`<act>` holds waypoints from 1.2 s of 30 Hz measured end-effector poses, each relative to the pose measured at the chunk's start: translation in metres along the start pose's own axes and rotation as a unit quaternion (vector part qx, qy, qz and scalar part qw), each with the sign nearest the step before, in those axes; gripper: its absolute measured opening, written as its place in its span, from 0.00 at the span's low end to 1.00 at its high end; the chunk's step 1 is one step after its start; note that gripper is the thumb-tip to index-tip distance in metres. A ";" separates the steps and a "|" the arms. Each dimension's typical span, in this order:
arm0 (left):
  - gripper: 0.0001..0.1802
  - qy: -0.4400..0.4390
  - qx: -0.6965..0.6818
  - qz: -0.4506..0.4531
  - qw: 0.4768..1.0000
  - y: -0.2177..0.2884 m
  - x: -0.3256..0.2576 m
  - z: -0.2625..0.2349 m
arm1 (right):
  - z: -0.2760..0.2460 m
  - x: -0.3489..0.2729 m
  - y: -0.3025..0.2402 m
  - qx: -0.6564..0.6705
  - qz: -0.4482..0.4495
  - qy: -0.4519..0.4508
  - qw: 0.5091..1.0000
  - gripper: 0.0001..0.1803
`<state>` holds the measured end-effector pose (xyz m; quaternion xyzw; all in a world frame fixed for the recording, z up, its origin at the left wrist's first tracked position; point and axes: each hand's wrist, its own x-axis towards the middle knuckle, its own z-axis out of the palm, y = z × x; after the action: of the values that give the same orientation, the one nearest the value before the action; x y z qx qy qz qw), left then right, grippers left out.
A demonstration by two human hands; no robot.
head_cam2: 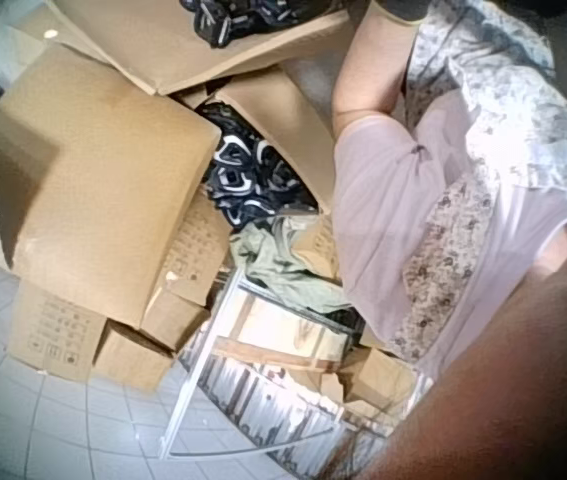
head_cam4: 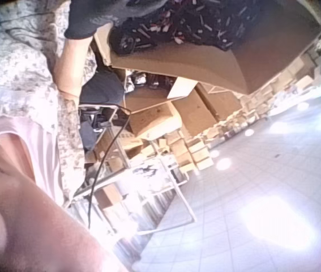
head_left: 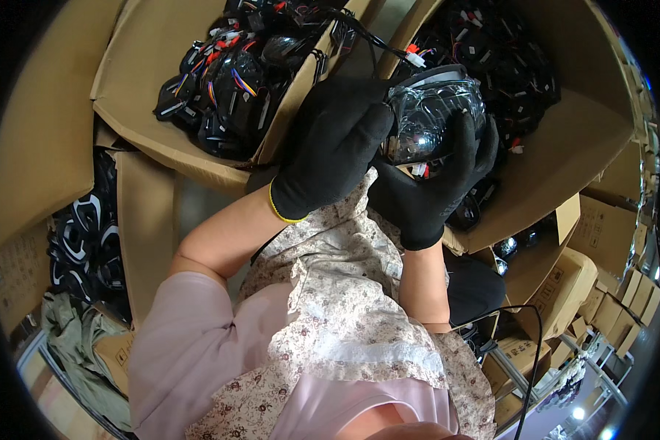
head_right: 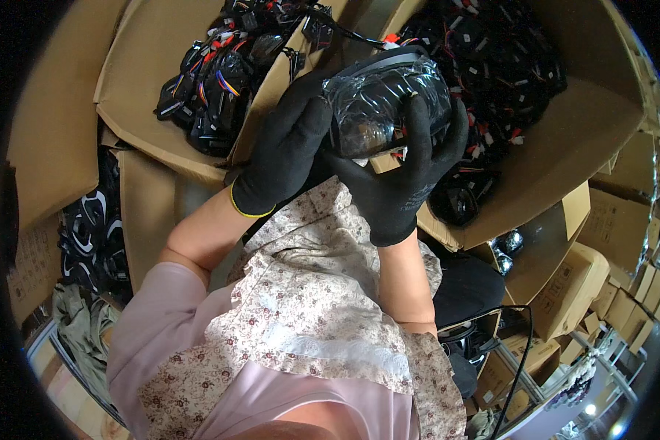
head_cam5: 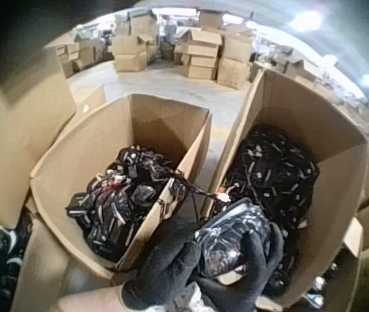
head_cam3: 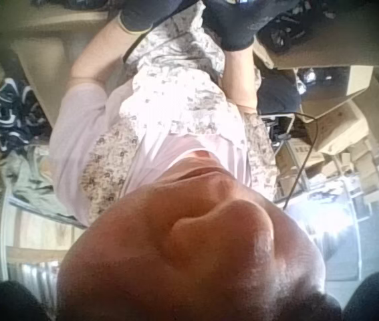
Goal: Inspecting and sorting digital speedometer displays for electric scooters or motorcycles.
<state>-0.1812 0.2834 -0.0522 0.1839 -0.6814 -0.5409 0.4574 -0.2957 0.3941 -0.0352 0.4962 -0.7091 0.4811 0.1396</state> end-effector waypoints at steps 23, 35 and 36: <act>0.17 -0.003 0.021 -0.011 1.000 0.022 0.006 0.004 | -0.012 0.013 -0.010 -0.040 -0.006 -0.027 0.999 0.51; 0.28 -0.052 -0.144 -0.145 0.978 0.023 -0.001 -0.015 | -0.013 0.023 0.001 0.130 0.087 -0.079 0.985 0.19; 0.28 -0.059 -0.142 -0.148 0.977 0.025 -0.002 -0.017 | -0.016 0.019 0.005 0.155 0.106 -0.111 0.976 0.21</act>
<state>-0.1599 0.2839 -0.0306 0.1834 -0.5888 -0.7037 0.3529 -0.3133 0.3961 -0.0171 0.4843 -0.6854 0.5392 -0.0698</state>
